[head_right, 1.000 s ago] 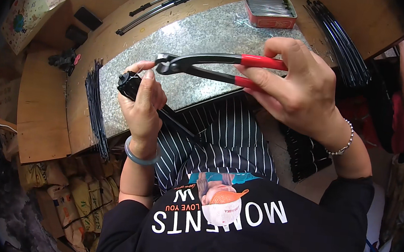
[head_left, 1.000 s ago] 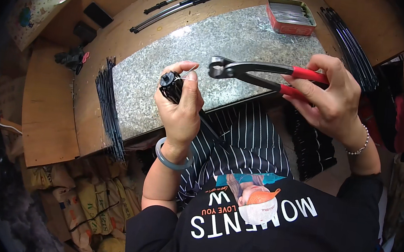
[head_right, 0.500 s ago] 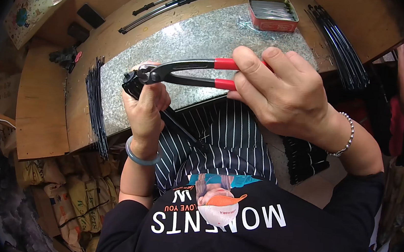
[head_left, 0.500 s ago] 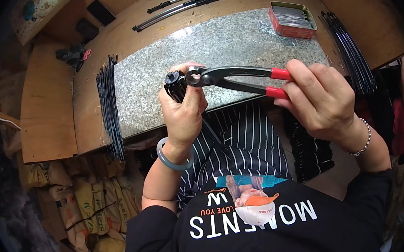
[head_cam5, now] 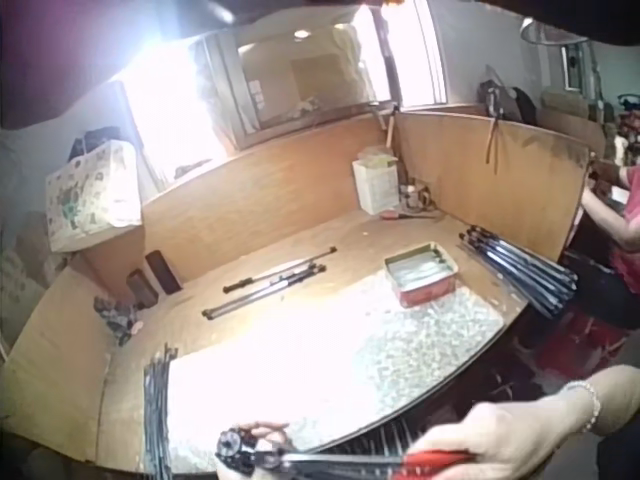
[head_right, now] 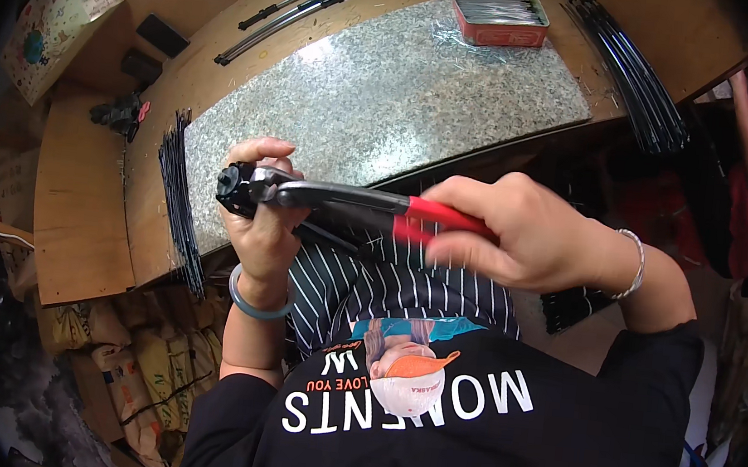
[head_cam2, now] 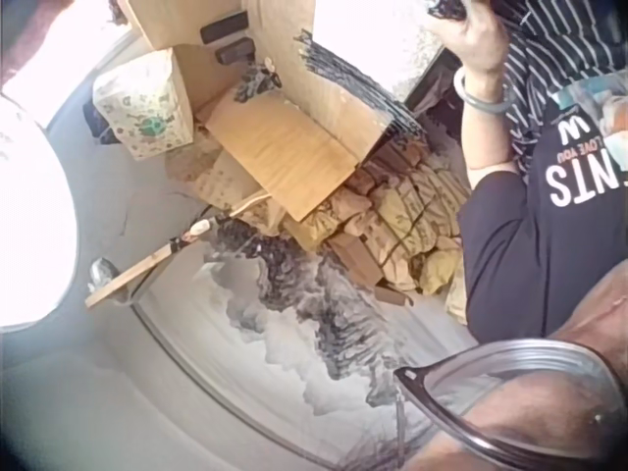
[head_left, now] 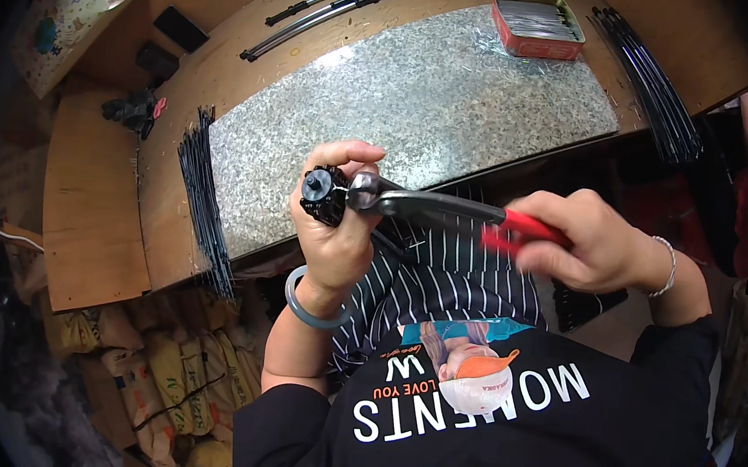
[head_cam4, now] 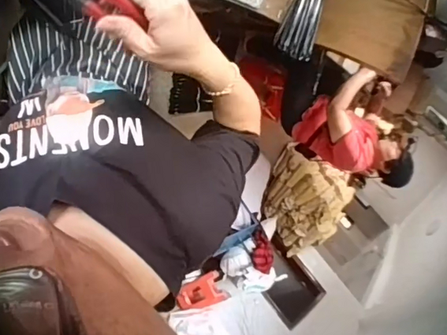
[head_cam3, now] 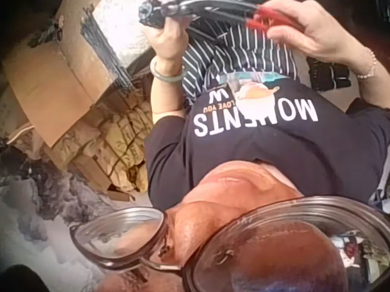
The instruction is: The person gathers umbrella ribs, threads a wire through their ends by hand, fits them around an umbrella shaft hub, and secures the wire using pliers.
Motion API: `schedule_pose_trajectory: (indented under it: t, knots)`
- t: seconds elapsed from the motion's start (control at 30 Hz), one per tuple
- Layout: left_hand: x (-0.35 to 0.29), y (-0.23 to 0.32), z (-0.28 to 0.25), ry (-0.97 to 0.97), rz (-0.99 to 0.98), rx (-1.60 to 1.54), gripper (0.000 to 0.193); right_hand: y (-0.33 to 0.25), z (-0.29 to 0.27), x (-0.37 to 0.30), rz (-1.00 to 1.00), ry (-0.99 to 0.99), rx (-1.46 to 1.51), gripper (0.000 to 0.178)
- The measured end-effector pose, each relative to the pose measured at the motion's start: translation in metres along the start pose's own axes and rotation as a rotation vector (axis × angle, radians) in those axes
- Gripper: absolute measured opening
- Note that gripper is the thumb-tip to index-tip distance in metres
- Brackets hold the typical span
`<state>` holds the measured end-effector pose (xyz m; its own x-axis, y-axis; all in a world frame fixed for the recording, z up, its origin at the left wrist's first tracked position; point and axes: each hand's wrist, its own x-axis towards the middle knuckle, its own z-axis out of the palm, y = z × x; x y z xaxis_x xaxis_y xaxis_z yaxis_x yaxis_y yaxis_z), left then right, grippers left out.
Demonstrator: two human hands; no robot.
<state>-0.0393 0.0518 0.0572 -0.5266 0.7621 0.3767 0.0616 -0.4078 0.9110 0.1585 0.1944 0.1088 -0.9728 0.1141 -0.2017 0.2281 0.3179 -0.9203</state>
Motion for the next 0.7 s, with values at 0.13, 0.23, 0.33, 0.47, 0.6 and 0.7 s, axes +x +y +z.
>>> schedule_pose_trajectory:
  t: [0.13, 0.23, 0.33, 0.47, 0.6, 0.7]
  knots:
    - [-0.002, -0.005, -0.002, -0.039, 0.028, 0.034, 0.024, -0.001, 0.003, 0.002, 0.137, -0.211, 0.156, 0.050]
    - [-0.002, -0.006, -0.002, 0.005, 0.020, 0.121, 0.020, 0.012, 0.006, 0.002, -0.148, 0.090, -0.294, 0.052]
    - [0.000, -0.003, -0.001, -0.050, -0.030, -0.010, 0.020, 0.020, 0.004, 0.004, -0.589, 0.563, -0.964, 0.055]
    - [0.001, -0.011, -0.006, -0.041, -0.035, -0.044, 0.021, 0.006, -0.003, 0.012, 0.368, -0.584, 0.405, 0.055]
    - [0.005, -0.009, -0.001, -0.013, -0.047, -0.001, 0.021, 0.024, 0.014, 0.011, -0.282, 0.205, -0.429, 0.053]
    - [0.003, -0.006, 0.001, 0.004, -0.074, 0.008, 0.018, 0.029, 0.011, 0.013, -0.334, 0.123, -0.333, 0.050]
